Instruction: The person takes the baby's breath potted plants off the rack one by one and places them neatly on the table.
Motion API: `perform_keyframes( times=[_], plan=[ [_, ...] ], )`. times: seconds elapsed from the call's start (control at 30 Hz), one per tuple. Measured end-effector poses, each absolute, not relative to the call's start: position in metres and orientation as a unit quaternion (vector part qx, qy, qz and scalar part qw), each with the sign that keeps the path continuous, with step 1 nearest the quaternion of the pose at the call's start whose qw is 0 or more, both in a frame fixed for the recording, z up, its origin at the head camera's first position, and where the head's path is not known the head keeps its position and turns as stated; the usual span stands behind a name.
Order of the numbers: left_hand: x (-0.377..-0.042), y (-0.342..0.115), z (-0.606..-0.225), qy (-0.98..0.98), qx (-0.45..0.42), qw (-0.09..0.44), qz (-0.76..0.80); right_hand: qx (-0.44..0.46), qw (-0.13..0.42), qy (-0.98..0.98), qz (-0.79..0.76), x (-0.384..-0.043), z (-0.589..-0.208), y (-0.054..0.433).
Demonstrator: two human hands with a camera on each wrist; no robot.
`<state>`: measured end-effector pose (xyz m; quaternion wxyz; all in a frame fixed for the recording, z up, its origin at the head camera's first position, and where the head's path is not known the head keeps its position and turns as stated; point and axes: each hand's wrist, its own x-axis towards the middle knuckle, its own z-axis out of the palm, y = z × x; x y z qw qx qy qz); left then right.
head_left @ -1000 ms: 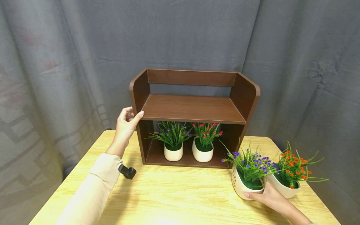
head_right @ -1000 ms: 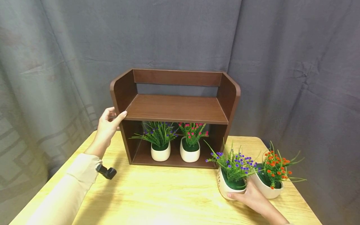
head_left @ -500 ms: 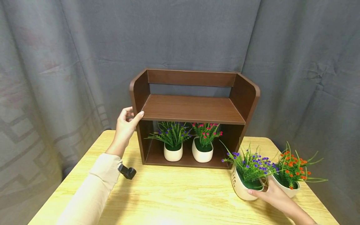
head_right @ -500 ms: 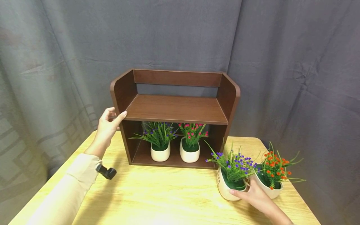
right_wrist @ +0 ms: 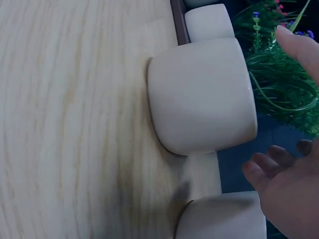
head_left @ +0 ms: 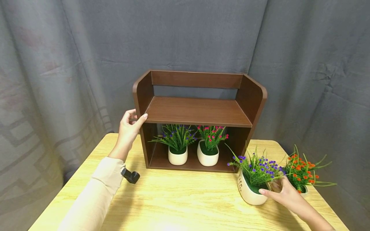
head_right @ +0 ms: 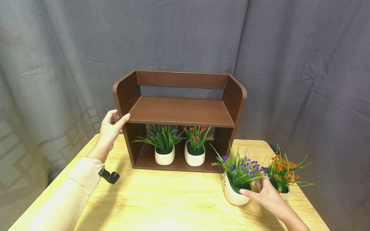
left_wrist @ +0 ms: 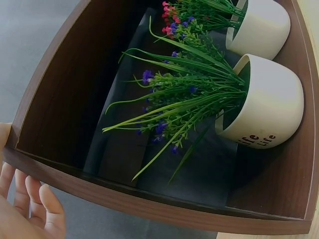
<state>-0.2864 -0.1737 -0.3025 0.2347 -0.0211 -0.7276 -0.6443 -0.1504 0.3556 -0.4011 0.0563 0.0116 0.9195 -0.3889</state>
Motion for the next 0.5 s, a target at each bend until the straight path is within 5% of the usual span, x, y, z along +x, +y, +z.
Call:
perform_keyframes(
  times=[0.27, 0.5],
  plan=[
    [-0.287, -0.173, -0.303, -0.725, -0.019, 0.236, -0.646, 0.010, 0.043, 0.906, -0.422, -0.150, -0.390, 0.358],
    [-0.287, -0.173, -0.303, -0.725, -0.020, 0.238, -0.646, -0.047, -0.062, 0.888, -0.453, -0.152, -0.389, 0.359]
  ],
)
